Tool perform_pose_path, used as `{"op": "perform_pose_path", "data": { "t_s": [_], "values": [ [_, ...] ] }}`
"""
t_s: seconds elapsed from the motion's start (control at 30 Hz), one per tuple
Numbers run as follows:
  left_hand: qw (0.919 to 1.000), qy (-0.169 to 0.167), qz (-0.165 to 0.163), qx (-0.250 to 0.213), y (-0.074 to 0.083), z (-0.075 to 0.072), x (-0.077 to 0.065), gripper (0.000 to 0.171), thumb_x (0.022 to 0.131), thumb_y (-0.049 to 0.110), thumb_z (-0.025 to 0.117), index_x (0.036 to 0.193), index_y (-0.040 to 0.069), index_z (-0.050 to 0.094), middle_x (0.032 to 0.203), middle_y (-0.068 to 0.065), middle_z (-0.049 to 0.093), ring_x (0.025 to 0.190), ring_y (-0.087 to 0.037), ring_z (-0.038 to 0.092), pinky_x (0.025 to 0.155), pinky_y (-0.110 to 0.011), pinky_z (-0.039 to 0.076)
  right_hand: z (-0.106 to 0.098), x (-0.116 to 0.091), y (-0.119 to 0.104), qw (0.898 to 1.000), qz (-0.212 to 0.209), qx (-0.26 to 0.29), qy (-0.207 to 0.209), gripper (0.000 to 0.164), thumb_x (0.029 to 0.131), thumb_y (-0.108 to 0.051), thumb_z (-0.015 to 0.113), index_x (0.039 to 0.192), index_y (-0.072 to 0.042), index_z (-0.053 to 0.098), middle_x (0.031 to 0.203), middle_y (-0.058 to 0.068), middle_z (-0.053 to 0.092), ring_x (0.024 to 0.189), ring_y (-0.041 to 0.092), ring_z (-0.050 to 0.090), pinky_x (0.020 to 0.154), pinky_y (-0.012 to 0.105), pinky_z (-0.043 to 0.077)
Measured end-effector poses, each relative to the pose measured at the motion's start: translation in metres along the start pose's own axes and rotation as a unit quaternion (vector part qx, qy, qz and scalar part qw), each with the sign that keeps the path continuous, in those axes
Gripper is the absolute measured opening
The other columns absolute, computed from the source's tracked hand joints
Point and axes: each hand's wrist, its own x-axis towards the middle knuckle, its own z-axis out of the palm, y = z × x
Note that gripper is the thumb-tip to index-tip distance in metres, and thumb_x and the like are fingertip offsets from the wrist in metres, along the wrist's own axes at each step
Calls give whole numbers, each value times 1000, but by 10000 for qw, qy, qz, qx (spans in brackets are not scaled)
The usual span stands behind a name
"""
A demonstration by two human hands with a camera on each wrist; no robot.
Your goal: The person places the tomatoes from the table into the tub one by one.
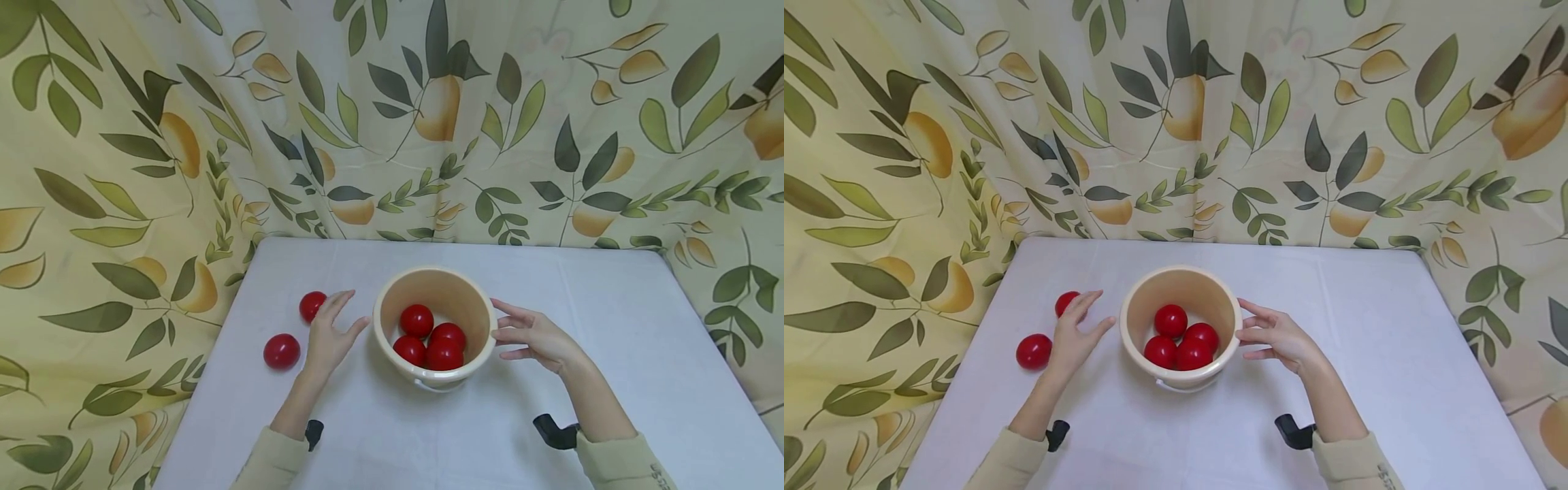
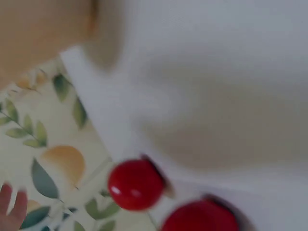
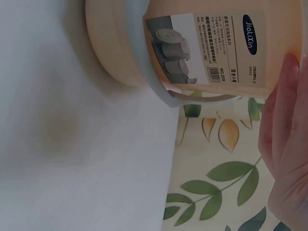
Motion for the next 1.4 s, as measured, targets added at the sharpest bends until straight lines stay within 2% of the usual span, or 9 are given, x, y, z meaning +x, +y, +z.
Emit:
{"op": "perform_pose_path", "data": {
  "t_s": [0.03,0.07,0.13,0.2,0.27,0.47,0.67,1.0,1.4],
  "values": [
    [9971,187,398,625,-6,-2,-1,53,75,23,76,122,8,58,119,-10,56,113,-27,49,95,-45,44,0,0,0,10000,0,-2,2,78,82,-21,69,145,-10,25,105,11,56,87,21,66,74,41,54],
    [9888,337,712,1266,-11,-5,-2,54,74,24,76,122,7,57,120,-12,55,114,-28,48,96,-47,41,0,0,0,10000,2,-5,4,77,82,-21,69,145,-10,25,106,11,56,87,21,66,74,41,54],
    [9647,504,1011,2380,-22,-13,-4,58,72,28,76,122,6,57,118,-13,55,114,-31,46,97,-50,37,0,1,0,10000,3,1,2,77,82,-21,69,145,-11,25,106,12,56,87,22,66,74,41,54],
    [9452,445,972,3085,-32,-22,-8,61,71,31,76,123,6,55,117,-14,55,113,-32,45,98,-52,33,1,0,0,10000,13,6,10,78,81,-21,69,145,-11,25,106,12,55,87,21,66,74,41,54],
    [9353,254,704,3459,-42,-31,-13,65,71,35,74,125,6,51,118,-15,54,113,-33,42,99,-53,30,2,0,-1,10000,21,24,18,78,81,-21,69,145,-11,25,106,12,55,87,21,66,74,41,54],
    [9348,-323,-359,3518,-76,-56,-32,76,71,40,71,132,7,40,127,-16,46,120,-35,33,105,-57,14,3,-1,-3,10000,14,58,31,78,81,-20,69,145,-11,25,105,12,55,87,21,66,73,40,55],
    [9293,-591,-838,3547,-98,-69,-48,81,66,37,76,131,5,40,125,-20,46,118,-39,33,103,-63,11,3,-2,-3,10000,-3,41,15,78,81,-20,70,144,-9,25,105,11,56,87,21,66,73,40,55],
    [9181,-866,-1086,3711,-115,-75,-59,82,66,39,76,129,0,42,120,-23,49,115,-42,37,102,-65,12,2,-2,-3,10000,-30,52,-31,77,82,-20,68,145,-11,24,109,13,55,87,19,66,73,39,55],
    [9235,-622,-933,3668,-128,-71,-57,75,66,42,74,123,0,47,110,-21,54,106,-41,43,98,-64,19,1,-2,-3,10000,-67,58,-12,77,82,-19,68,145,-10,24,106,12,55,87,19,66,73,39,55]
  ]
}}
